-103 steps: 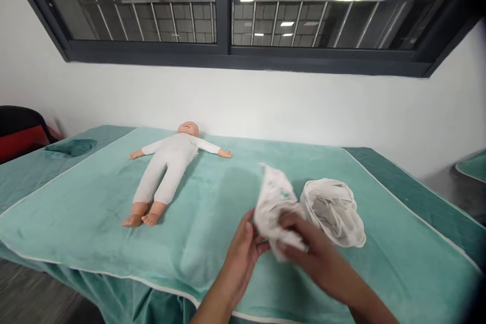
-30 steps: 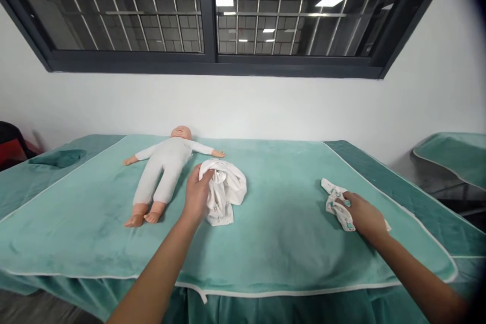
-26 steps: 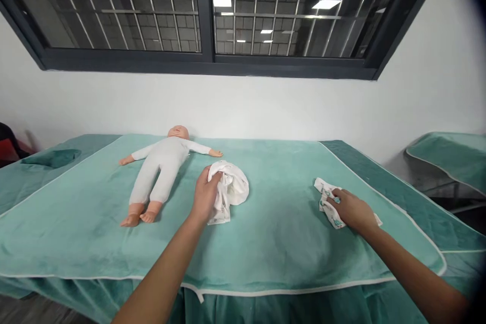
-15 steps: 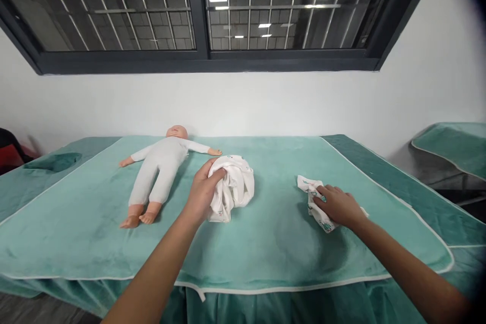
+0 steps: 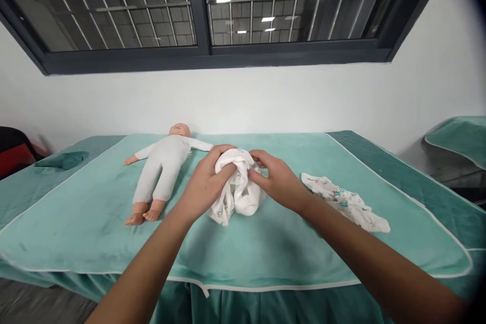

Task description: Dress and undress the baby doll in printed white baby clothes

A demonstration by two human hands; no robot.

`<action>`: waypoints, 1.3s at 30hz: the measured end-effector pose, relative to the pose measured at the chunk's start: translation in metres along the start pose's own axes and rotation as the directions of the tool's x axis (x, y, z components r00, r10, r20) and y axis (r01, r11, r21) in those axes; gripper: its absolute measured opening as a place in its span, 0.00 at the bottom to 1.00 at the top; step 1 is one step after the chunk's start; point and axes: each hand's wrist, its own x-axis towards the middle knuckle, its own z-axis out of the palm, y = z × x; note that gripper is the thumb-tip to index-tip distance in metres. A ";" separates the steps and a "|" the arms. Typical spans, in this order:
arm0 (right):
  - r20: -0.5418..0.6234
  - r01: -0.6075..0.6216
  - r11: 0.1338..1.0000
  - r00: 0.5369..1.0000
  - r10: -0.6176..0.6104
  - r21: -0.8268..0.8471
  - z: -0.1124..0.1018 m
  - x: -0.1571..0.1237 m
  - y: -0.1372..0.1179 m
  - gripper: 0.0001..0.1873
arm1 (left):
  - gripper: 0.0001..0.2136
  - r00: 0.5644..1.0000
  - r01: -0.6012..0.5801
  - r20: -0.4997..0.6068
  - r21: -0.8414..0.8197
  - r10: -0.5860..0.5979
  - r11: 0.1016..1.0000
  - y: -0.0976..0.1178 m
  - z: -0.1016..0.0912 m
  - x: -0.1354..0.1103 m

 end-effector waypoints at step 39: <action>-0.166 -0.235 0.961 0.964 0.210 -0.148 -0.081 -0.017 0.053 0.14 | 0.14 0.952 0.103 -0.307 0.342 0.008 0.934 -0.033 -0.071 -0.003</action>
